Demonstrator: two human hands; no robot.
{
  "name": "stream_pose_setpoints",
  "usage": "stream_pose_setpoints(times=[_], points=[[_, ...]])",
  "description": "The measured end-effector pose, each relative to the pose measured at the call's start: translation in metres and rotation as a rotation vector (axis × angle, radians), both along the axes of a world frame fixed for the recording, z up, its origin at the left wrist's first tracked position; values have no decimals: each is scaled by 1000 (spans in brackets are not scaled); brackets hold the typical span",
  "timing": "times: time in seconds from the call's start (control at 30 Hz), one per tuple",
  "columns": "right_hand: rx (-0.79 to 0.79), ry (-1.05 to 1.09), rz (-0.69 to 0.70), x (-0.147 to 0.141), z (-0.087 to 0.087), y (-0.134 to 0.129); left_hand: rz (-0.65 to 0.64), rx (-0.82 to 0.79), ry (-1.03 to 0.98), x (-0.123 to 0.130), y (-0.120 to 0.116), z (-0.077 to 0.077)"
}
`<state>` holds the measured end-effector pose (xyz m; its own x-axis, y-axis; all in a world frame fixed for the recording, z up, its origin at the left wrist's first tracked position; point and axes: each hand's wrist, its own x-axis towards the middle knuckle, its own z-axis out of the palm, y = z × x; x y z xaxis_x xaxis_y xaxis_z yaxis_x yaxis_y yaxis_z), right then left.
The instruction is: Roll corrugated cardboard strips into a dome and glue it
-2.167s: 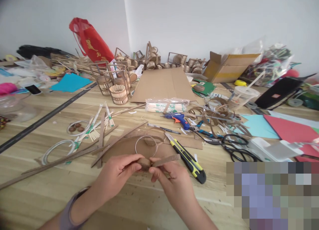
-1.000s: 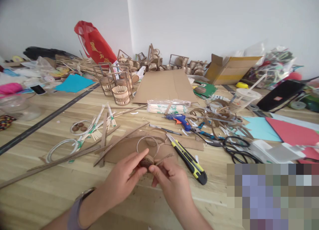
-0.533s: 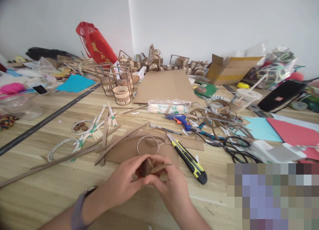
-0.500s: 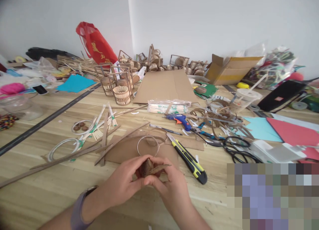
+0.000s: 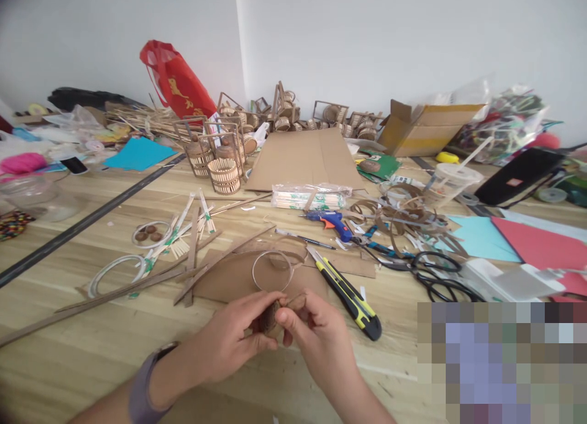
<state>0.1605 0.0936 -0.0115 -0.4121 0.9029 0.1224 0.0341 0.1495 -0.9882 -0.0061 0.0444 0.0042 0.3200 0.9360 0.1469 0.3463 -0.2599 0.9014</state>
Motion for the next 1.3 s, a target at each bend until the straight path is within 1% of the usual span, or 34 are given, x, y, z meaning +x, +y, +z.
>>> stream_pose_setpoints(times=[0.07, 0.2, 0.3, 0.37, 0.43, 0.53, 0.6, 0.7, 0.77, 0.83, 0.9, 1.03, 1.13, 1.2, 1.3], points=[[47, -41, -8, 1, -1, -1, 15, -16, -16, 1, -1, -1], [208, -186, 0, 5, -7, -4, 70, -69, -55, 2, -2, -2], [259, -196, -6, 6, -10, -6, 76, -48, -48, 3, -3, -2], [220, -115, -42, 3, -8, -6, 63, -17, -43, 3, -3, -2], [97, -3, -39, -2, -4, -6, 25, 4, -37, 2, -4, -2], [-90, 103, 20, -7, 1, -5, -2, 13, 36, 1, -6, -5], [-111, 109, 32, -8, 2, -5, 14, 23, 95, -1, -7, -8], [5, 12, 14, -5, 0, -4, 44, 62, 107, -2, -6, -14], [117, -87, -2, -3, -1, -4, 103, 77, 79, -1, -5, -17], [209, -157, -23, 0, -2, -5, 179, 57, 52, 0, -4, -18], [298, -191, -52, 1, -2, -5, 214, 10, 25, 2, -3, -16], [540, -262, -98, 3, -2, -7, 166, -49, -39, 3, -2, -9], [694, -262, -123, 3, -4, -8, 145, -69, -90, 3, -3, -8], [737, -231, -121, 3, -5, -9, 127, -84, -138, 3, -4, -9], [703, -188, -84, 3, -7, -8, 106, -85, -172, 3, -6, -11]])
